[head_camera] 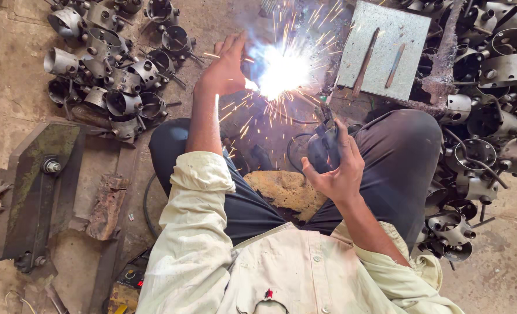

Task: The person sits on the floor and welds cylindrical metal parts using a handheld welding torch. They pick up parts from a pile, weld them while holding them in their left hand, and then place the finished pieces into a separate pile. The person occasionally uses a metal rod to tap or adjust the parts.

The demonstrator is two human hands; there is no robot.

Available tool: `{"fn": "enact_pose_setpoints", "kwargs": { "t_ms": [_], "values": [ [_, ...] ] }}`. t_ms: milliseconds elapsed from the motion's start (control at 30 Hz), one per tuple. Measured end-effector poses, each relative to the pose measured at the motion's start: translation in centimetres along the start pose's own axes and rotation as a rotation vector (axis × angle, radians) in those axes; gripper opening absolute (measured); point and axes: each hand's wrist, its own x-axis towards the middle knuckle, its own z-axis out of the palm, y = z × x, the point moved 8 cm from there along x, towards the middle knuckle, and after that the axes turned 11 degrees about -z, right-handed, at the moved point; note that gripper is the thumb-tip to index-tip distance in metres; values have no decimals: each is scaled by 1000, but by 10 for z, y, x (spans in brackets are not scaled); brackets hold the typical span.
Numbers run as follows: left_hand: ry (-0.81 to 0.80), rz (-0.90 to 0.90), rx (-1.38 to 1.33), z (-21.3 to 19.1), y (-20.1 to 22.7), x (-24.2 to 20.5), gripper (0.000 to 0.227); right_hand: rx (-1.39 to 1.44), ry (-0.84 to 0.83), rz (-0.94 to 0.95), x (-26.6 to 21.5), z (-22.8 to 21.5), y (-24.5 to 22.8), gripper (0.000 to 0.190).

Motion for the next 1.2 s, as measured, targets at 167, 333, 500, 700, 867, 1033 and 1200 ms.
{"fn": "enact_pose_setpoints", "kwargs": {
  "t_ms": [167,333,500,700,867,1033,1200],
  "values": [
    [-44,-66,6,7,-6,12,134,279,220,-56,-6,-13,19,89],
    [6,24,14,2,-4,7,129,257,303,-8,-20,-20,51,93],
    [52,55,14,-6,3,0,123,371,327,65,-31,-16,70,99],
    [215,-72,173,-20,24,-7,128,305,400,89,-41,-30,84,98],
    [172,-369,141,2,32,-16,137,303,448,93,-42,-37,96,101],
    [102,-374,189,15,23,-6,74,314,458,113,-46,-39,100,101],
    [497,194,282,4,66,-1,48,342,459,106,-46,-36,98,100]
  ]
}}
